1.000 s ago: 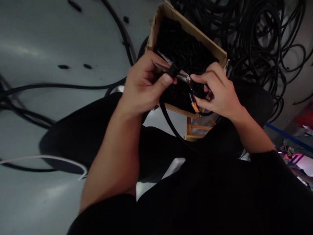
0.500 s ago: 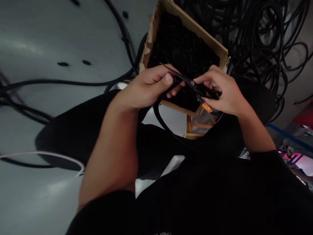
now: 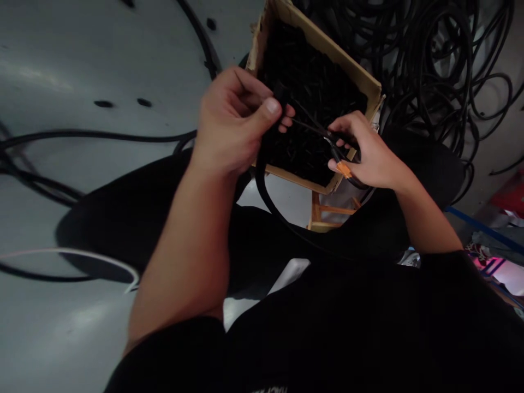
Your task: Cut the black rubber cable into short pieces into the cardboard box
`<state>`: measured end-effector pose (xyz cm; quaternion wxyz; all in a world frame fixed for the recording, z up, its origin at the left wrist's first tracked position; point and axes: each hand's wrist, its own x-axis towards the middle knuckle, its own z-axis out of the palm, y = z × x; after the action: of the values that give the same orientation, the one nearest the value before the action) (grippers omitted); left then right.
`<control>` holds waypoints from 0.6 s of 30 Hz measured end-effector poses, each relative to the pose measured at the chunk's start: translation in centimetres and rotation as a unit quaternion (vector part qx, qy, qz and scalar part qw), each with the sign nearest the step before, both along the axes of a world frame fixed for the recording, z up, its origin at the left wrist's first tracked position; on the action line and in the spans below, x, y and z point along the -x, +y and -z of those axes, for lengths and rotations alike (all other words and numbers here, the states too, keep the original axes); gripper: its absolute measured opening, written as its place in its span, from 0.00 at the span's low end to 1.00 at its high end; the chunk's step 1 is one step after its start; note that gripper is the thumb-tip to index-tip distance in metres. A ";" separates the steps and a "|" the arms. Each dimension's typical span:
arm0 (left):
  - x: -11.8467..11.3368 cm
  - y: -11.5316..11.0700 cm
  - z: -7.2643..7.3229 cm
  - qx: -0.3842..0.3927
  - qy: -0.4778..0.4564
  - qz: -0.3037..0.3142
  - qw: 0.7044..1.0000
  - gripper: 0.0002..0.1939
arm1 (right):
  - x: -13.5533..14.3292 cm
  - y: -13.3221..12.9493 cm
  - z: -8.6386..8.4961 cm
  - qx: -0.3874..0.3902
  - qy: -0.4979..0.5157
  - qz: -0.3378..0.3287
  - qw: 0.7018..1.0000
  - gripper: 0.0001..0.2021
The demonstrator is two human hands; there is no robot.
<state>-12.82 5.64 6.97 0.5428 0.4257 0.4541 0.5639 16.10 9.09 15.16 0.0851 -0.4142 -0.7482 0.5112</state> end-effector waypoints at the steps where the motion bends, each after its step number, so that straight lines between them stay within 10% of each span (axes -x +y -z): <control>1: -0.2 0.0 0.6 -0.003 0.010 0.001 1.000 0.32 | 0.3 0.0 0.2 -0.002 -0.001 -0.003 1.000 0.28; 10: -1.7 0.6 1.7 0.002 0.091 -0.022 0.996 0.44 | 1.7 0.6 0.8 -0.013 -0.023 0.032 0.999 0.22; 18: -2.9 -0.4 -1.5 0.016 0.258 -0.030 0.966 0.28 | 2.1 1.1 1.5 0.024 -0.027 0.054 0.998 0.24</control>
<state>-9.88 5.28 8.45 0.3967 0.5343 0.6000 0.4440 14.04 10.15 13.61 0.0828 -0.4697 -0.7140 0.5126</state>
